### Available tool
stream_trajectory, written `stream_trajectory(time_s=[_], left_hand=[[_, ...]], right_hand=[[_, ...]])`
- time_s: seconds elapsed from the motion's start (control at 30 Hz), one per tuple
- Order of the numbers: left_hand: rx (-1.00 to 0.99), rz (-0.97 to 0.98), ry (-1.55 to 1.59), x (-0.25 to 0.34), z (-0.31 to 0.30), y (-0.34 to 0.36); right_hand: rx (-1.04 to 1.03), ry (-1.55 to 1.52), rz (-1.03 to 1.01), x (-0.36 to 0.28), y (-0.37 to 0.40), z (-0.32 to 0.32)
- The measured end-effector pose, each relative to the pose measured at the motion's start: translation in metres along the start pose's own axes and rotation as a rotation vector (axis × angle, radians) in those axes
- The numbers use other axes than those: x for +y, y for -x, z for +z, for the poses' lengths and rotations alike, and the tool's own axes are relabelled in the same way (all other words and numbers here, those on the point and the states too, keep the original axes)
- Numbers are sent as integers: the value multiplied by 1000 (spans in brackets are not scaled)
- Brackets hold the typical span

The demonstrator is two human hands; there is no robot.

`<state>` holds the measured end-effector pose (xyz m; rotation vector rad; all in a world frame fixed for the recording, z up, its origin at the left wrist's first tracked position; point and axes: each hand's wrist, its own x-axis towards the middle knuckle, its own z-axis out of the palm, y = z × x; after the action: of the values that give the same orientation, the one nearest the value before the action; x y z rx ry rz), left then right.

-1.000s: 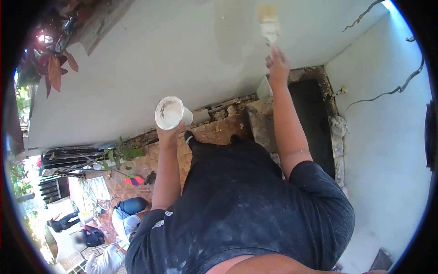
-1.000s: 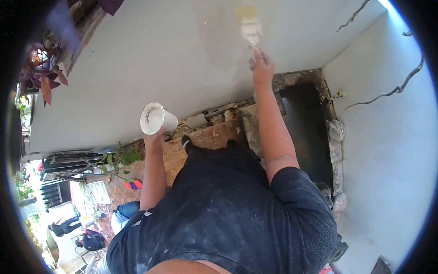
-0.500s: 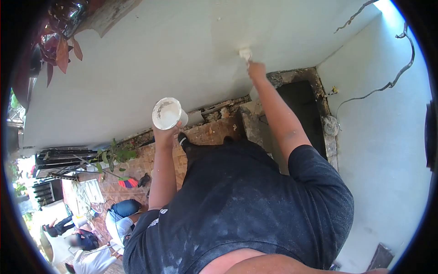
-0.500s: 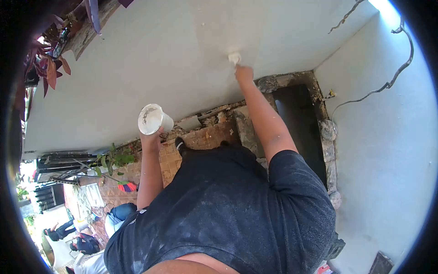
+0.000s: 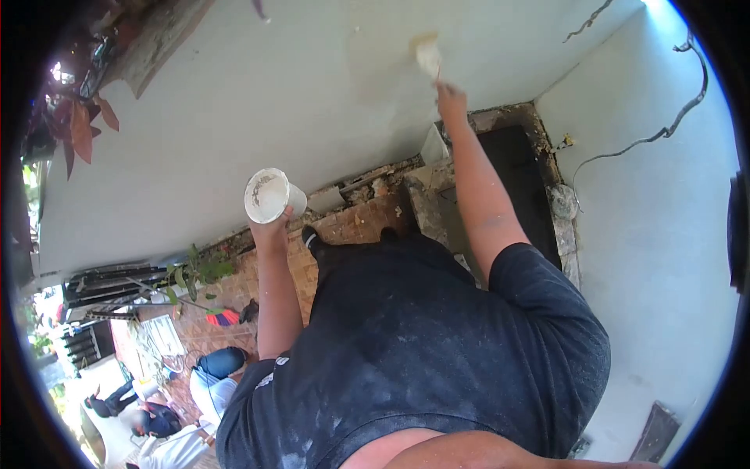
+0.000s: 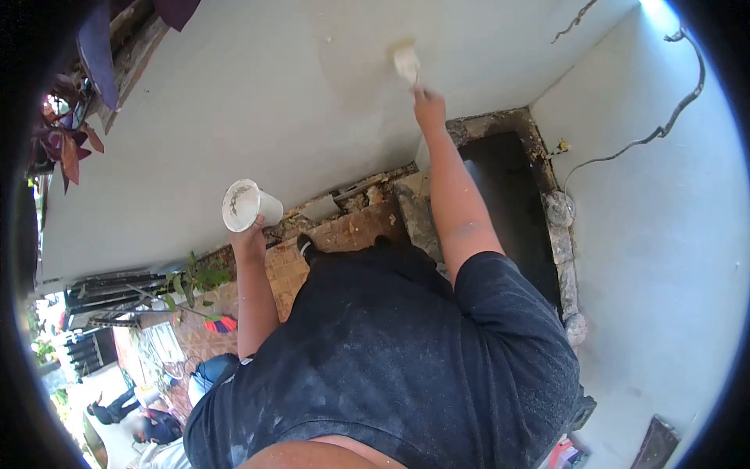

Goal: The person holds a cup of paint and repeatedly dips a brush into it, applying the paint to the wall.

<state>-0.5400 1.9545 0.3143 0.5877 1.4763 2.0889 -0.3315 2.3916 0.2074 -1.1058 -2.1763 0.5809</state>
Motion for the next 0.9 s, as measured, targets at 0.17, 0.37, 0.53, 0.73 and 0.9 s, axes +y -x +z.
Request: stream_trajectory(time_s=[0.17, 0.37, 0.53, 0.73, 0.9], left_hand=[[-19, 14, -32, 13, 14, 4], [-23, -105, -60, 20, 16, -1], [-55, 2, -9, 11, 27, 0], [-36, -33, 6, 3, 17, 7], [-34, -44, 30, 9, 19, 5]], right_hand=[[-615, 569, 309, 163, 107, 105], [-40, 464, -310, 75, 21, 29], [55, -637, 616, -89, -8, -102], [263, -176, 165, -119, 5, -118], [130, 129, 206, -127, 13, -123]])
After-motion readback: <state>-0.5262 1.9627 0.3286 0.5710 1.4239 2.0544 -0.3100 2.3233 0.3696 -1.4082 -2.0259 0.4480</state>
